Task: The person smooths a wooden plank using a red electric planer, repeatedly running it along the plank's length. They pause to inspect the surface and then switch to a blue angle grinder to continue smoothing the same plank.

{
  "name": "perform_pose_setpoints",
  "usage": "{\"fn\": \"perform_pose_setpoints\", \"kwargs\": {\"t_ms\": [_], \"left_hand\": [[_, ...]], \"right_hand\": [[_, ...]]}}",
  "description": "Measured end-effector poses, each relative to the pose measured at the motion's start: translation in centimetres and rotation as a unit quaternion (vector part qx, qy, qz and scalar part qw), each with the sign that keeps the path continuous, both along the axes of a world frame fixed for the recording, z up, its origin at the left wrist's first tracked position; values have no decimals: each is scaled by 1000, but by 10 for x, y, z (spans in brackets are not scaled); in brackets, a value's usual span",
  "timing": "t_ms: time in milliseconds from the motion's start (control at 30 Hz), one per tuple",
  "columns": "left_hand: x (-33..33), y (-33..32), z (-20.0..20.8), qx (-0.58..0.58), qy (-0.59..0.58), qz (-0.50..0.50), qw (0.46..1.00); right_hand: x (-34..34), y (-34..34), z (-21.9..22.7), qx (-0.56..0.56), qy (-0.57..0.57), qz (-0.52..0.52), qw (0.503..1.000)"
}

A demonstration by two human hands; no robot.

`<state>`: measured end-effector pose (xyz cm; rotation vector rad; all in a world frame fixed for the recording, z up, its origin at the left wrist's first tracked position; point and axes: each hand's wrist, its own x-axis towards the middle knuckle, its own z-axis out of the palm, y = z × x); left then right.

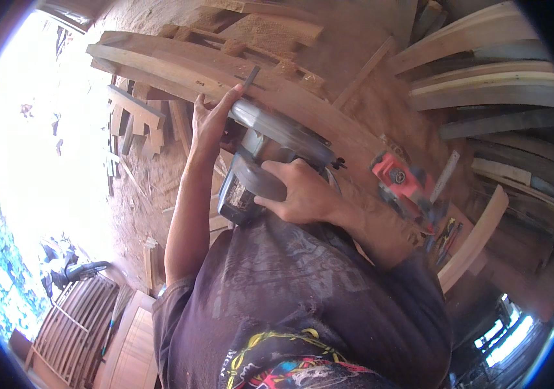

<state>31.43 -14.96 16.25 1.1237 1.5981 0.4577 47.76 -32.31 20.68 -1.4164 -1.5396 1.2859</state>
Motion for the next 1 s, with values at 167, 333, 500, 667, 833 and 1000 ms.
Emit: {"fn": "perform_pose_setpoints", "kwargs": {"t_ms": [167, 333, 500, 667, 833, 1000], "left_hand": [[-1, 2, -3, -3, 1, -7, 1000], [-1, 3, -1, -2, 14, -8, 1000], [-6, 5, -10, 34, 2, 5, 999], [-2, 5, 0, 11, 15, 4, 1000], [-12, 12, -11, -24, -8, -15, 1000], [-12, 8, -8, -7, 10, -7, 1000]], "right_hand": [[-1, 3, 4, -7, 1, 1, 1000], [-2, 3, 3, -18, 1, 5, 1000], [-4, 3, -2, 13, 3, 8, 1000], [-6, 5, -2, 9, -18, 10, 1000], [-8, 6, -2, -3, -4, 14, 1000], [-11, 2, -4, 20, -3, -1, 1000]]}}
